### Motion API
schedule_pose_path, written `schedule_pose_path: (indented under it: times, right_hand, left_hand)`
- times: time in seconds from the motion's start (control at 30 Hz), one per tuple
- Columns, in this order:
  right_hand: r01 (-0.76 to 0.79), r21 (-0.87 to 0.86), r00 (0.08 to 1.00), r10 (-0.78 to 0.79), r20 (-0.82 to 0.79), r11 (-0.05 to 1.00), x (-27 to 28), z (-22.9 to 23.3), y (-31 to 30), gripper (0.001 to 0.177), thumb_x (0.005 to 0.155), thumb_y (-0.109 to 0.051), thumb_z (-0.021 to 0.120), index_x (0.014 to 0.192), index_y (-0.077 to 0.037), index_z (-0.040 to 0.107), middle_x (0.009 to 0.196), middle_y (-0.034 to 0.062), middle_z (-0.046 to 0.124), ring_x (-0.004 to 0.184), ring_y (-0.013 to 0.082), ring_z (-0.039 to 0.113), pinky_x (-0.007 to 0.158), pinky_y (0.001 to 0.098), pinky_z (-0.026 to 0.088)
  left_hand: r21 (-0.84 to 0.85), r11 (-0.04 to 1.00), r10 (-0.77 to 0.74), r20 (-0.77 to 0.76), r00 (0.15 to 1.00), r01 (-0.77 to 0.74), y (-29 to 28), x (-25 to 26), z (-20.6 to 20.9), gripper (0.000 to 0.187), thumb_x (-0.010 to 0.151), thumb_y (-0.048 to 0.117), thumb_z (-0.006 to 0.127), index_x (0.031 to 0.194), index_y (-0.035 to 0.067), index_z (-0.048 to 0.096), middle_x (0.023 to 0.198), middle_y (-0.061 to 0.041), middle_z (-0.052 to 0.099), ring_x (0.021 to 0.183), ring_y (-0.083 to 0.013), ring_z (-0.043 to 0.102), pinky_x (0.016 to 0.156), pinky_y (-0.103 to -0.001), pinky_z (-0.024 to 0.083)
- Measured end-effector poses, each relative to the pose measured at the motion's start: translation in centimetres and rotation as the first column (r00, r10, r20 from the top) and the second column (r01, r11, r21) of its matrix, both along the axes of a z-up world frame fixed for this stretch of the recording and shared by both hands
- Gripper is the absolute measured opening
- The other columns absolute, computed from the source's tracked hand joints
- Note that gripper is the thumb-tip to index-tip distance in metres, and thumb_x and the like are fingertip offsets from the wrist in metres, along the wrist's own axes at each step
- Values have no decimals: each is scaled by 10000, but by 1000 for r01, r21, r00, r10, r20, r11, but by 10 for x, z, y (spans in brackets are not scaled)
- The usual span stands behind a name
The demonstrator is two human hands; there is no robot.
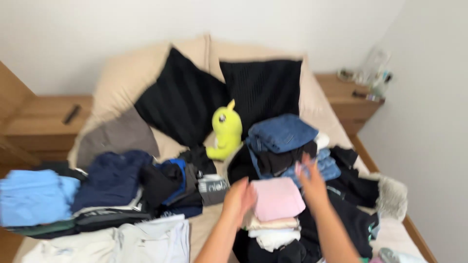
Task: Folding and organizing various pieces of laundry on a bed and sorting them into a basket.
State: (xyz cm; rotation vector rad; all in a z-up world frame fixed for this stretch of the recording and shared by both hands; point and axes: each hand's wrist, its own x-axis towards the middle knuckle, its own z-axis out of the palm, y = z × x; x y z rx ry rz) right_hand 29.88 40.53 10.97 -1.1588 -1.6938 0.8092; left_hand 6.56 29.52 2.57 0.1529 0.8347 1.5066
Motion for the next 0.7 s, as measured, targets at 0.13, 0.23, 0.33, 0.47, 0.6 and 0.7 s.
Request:
schedule_pose_path:
  times: [0.13,0.23,0.33,0.47,0.6,0.7]
  right_hand:
    - [99,-147,995,-98,18,984,20,-34,-113,519,905,-229,669,1398,-75,620,1345,148,696,1242,252,658,1026,331,493]
    - [112,-78,990,-105,89,991,26,-45,-181,499,863,-225,732,1326,-50,669,1327,167,705,1305,263,613,1077,347,444]
    - [30,-69,995,-23,101,997,29,-22,-266,473,856,-260,768,1273,-50,692,1374,163,676,1412,279,515,1136,372,377]
    - [-105,-128,940,140,312,986,16,18,-357,469,869,-344,756,1270,-104,705,1426,121,645,1448,294,466,1181,467,292]
    - [-144,-277,851,262,456,950,-5,22,-439,492,868,-375,736,1288,-122,689,1461,86,604,1470,295,416,1161,570,203]
    - [-312,-292,789,417,450,904,-16,-1,-490,526,867,-386,749,1307,-108,679,1462,115,595,1439,315,463,1182,528,246]
  left_hand:
    - [-91,994,-69,-91,993,61,-104,19,-42,449,928,352,669,1300,102,645,1096,-57,747,969,-191,697,858,-359,555]
    - [-191,979,-123,-243,962,77,-173,24,-80,460,892,310,720,1296,96,666,1017,-68,754,850,-185,671,733,-355,524]
    - [-198,980,-90,-484,871,-9,-275,17,-105,454,860,280,763,1264,85,700,1006,-77,780,867,-171,695,753,-339,548]
    - [-176,942,40,-787,616,-286,-423,-14,-115,435,882,270,744,1237,26,688,1022,-138,794,961,-228,732,866,-330,572]
    - [-362,823,-62,-822,566,-437,-542,-43,-103,532,873,290,747,1310,16,617,1177,-180,747,1089,-278,709,947,-390,547]
    - [-303,746,-44,-911,410,-593,-601,-65,-82,699,853,421,763,1353,-28,571,1352,-249,628,1265,-362,589,1059,-428,454]
